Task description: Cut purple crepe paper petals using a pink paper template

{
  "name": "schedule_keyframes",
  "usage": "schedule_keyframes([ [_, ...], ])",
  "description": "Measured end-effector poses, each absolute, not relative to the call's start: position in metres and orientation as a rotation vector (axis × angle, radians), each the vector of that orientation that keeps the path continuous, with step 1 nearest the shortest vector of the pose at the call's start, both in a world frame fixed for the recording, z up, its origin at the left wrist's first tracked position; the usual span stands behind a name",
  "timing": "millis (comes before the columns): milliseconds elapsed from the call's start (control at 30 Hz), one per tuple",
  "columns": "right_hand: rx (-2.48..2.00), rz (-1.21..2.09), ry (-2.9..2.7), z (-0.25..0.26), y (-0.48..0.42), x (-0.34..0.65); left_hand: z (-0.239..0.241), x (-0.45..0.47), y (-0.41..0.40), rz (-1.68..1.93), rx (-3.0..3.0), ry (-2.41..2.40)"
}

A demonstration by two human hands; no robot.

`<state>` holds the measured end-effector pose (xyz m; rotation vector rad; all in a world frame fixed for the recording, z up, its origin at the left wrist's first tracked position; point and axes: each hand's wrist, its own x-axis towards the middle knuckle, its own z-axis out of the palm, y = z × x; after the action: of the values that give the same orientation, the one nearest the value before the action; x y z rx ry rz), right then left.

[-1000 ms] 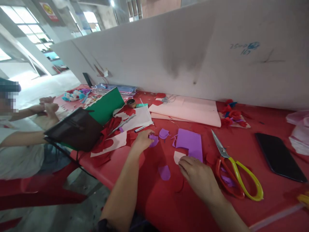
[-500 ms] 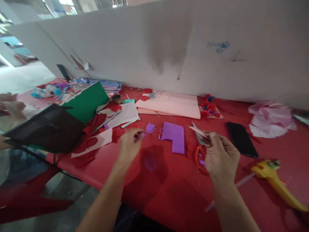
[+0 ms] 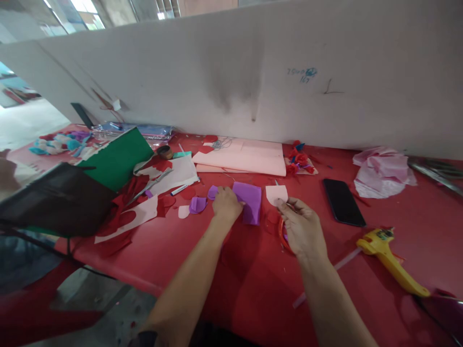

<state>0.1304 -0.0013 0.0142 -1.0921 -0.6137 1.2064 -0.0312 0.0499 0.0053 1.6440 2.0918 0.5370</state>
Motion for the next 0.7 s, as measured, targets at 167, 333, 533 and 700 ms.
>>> schedule_keyframes([
  [167, -1.054, 1.218, -0.524, 0.012, 0.003, 0.131, -0.001, -0.033, 0.057, 0.553, 1.650, 2.045],
  [333, -1.060, 1.237, -0.491, 0.011, 0.005, 0.136, -0.007, -0.031, 0.059, 0.680, 1.604, 1.953],
  [533, -1.016, 1.330, -0.480, 0.015, 0.004, 0.133, 0.013, -0.026, 0.050, 0.974, 1.323, 1.610],
  [700, -0.996, 1.497, -0.558, 0.018, -0.002, 0.123, 0.031, -0.029, 0.039, 1.199, 0.672, 0.993],
])
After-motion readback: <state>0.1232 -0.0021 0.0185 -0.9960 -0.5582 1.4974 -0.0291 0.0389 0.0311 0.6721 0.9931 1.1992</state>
